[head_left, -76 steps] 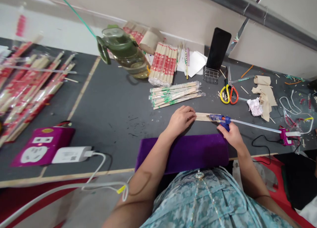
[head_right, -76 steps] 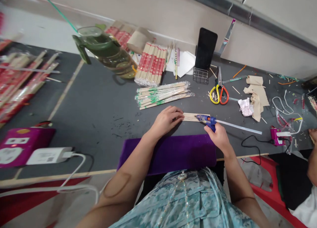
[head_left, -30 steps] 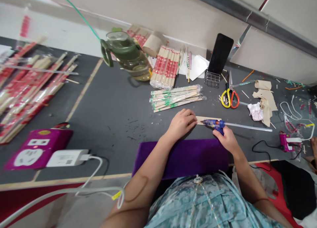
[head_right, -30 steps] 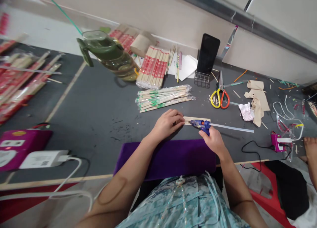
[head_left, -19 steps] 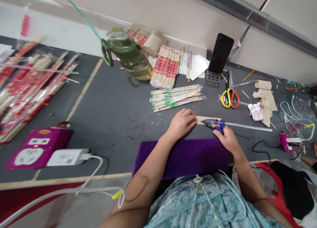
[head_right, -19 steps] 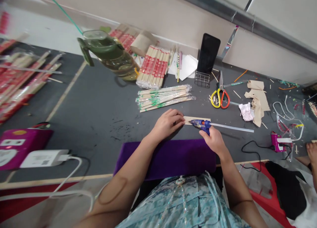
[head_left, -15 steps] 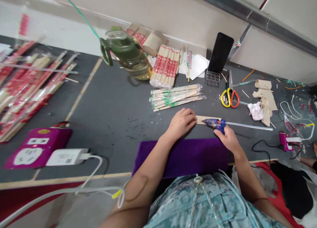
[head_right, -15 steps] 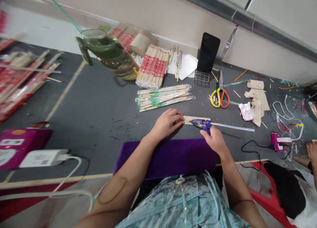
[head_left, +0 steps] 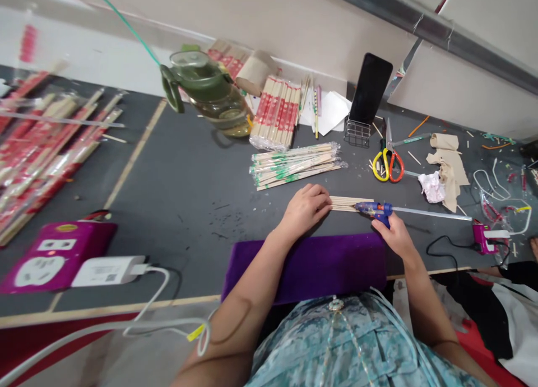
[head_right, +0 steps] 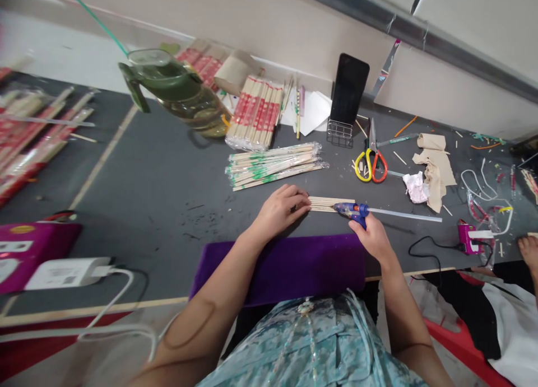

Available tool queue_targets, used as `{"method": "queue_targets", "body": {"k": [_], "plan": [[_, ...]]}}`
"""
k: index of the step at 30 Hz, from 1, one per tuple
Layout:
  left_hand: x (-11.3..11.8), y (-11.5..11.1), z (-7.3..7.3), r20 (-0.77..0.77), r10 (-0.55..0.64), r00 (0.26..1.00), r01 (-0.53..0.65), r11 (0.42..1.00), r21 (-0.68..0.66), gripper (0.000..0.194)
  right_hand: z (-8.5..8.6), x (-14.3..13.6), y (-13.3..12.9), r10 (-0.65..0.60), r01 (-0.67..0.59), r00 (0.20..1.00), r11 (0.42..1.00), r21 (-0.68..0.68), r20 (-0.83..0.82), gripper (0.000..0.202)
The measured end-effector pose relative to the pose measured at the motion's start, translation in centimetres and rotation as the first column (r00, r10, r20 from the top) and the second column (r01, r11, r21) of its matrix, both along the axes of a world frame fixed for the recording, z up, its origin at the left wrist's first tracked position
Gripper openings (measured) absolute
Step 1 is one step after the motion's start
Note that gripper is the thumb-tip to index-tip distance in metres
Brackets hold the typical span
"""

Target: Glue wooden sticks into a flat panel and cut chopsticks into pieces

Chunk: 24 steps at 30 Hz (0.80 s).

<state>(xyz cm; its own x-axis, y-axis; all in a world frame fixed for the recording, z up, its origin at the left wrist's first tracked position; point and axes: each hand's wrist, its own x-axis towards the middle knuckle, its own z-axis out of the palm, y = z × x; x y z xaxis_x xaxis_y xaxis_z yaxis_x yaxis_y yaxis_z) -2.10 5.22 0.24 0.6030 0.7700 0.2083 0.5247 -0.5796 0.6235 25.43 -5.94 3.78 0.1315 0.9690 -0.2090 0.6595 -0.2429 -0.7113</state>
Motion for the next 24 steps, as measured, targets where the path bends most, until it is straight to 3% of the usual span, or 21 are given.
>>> {"method": "queue_targets", "body": {"k": [24], "plan": [[0.0, 0.0, 0.1, 0.012, -0.004, 1.0, 0.004, 1.0, 0.013, 0.02, -0.4, 3.3, -1.8, -0.087, 0.09, 0.993, 0.995, 0.037, -0.082, 0.039]]}}
